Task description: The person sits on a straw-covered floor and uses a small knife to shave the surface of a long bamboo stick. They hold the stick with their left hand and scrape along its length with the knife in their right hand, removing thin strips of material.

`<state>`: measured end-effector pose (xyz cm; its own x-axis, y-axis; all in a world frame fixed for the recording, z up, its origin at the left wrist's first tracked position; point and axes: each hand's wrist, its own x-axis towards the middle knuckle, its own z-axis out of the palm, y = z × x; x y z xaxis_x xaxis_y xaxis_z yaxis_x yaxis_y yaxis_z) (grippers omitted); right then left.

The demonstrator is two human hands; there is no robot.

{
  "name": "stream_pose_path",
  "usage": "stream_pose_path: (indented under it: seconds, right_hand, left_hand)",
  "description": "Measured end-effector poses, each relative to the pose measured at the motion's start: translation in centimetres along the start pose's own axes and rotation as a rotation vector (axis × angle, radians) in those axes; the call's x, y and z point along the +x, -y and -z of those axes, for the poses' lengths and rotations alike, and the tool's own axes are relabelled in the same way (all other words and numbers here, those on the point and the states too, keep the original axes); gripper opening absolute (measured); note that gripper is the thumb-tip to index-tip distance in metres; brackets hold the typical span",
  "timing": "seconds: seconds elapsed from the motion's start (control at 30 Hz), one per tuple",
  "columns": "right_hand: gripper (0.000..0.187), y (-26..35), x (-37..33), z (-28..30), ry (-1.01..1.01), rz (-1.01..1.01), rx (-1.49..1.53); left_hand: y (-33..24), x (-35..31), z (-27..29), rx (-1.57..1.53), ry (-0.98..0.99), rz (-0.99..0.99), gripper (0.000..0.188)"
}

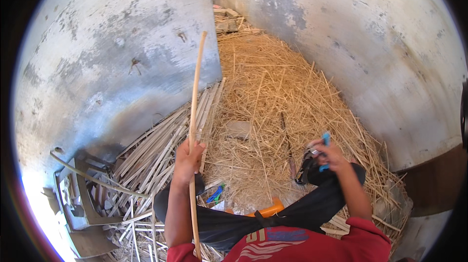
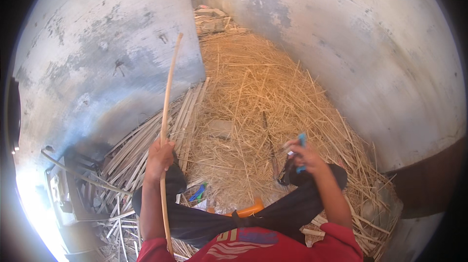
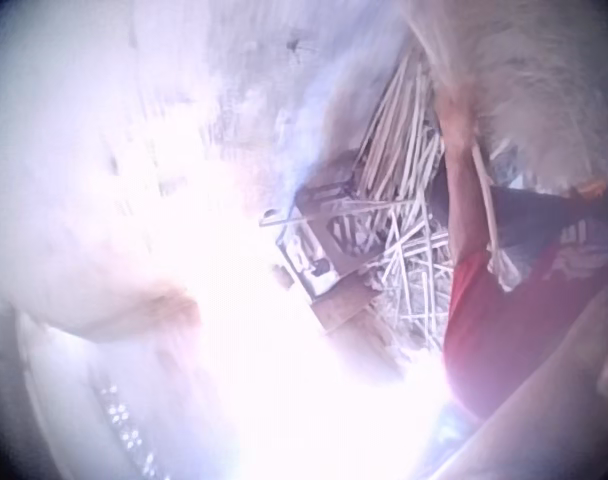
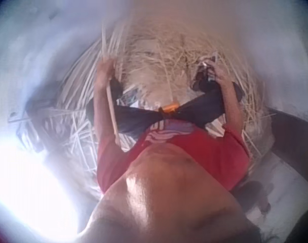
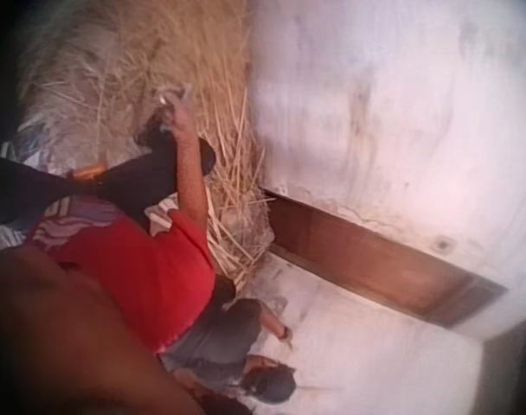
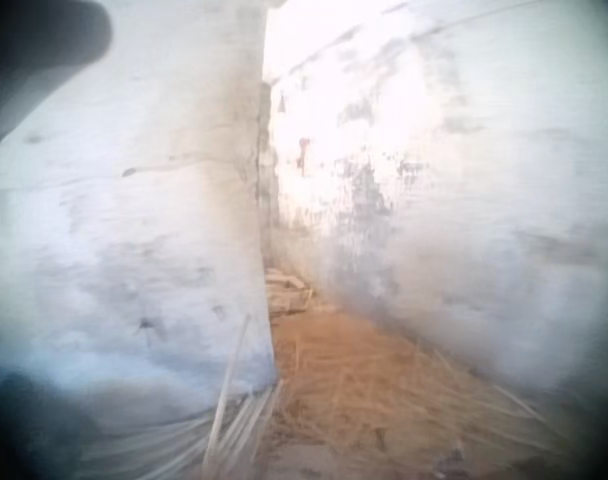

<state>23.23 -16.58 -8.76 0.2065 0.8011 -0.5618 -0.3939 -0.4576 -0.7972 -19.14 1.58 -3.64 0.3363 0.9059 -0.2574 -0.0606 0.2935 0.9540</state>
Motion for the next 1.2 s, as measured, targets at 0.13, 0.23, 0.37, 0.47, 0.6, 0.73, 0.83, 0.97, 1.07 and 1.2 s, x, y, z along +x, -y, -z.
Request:
stream_pose_path:
  seconds: [0.13,0.23,0.37,0.47,0.6,0.73,0.83,0.97,1.07,1.2]
  right_hand:
    - [0.025,6.1,-10.6,2.9,-0.284,0.336,0.017]
    - [0.024,5.5,-17.3,5.7,-0.422,0.388,-0.112]
    - [0.022,0.9,-21.5,5.4,-0.507,0.198,-0.218]
    - [0.022,-3.1,-21.9,4.0,-0.304,0.043,-0.081]
    - [0.026,-6.7,-20.5,1.9,0.023,-0.096,-0.391]
    - [0.027,-12.8,-19.7,2.0,-0.019,-0.125,-1.077]
    - [0.034,-13.4,-20.0,1.8,-0.017,-0.098,-0.99]
    - [0.046,-13.0,-20.1,1.9,0.076,-0.181,-1.082]
    - [0.041,-13.5,-20.4,3.1,0.177,-0.18,-1.14]
    - [0.028,-12.4,-21.6,5.7,0.033,-0.274,-0.551]
  left_hand:
    - [0.5,-0.2,0.5,0.01,-0.035,-0.034,0.018]
    - [0.6,0.1,0.2,-0.007,-0.026,-0.049,0.019]
    - [1.0,0.6,-0.6,0.053,-0.013,-0.033,0.019]
    - [1.1,1.0,-1.6,0.114,-0.003,0.011,0.019]
    - [1.2,1.2,-1.9,0.149,0.049,-0.006,0.018]
    - [1.0,1.4,-2.8,0.168,0.044,-0.006,0.017]
    - [1.1,1.5,-2.7,0.168,0.038,-0.004,0.017]
    - [1.0,1.5,-3.0,0.18,0.045,-0.011,0.017]
    - [0.8,1.5,-3.5,0.182,0.053,0.009,0.018]
    - [1.1,1.6,-3.3,0.182,0.066,0.013,0.017]
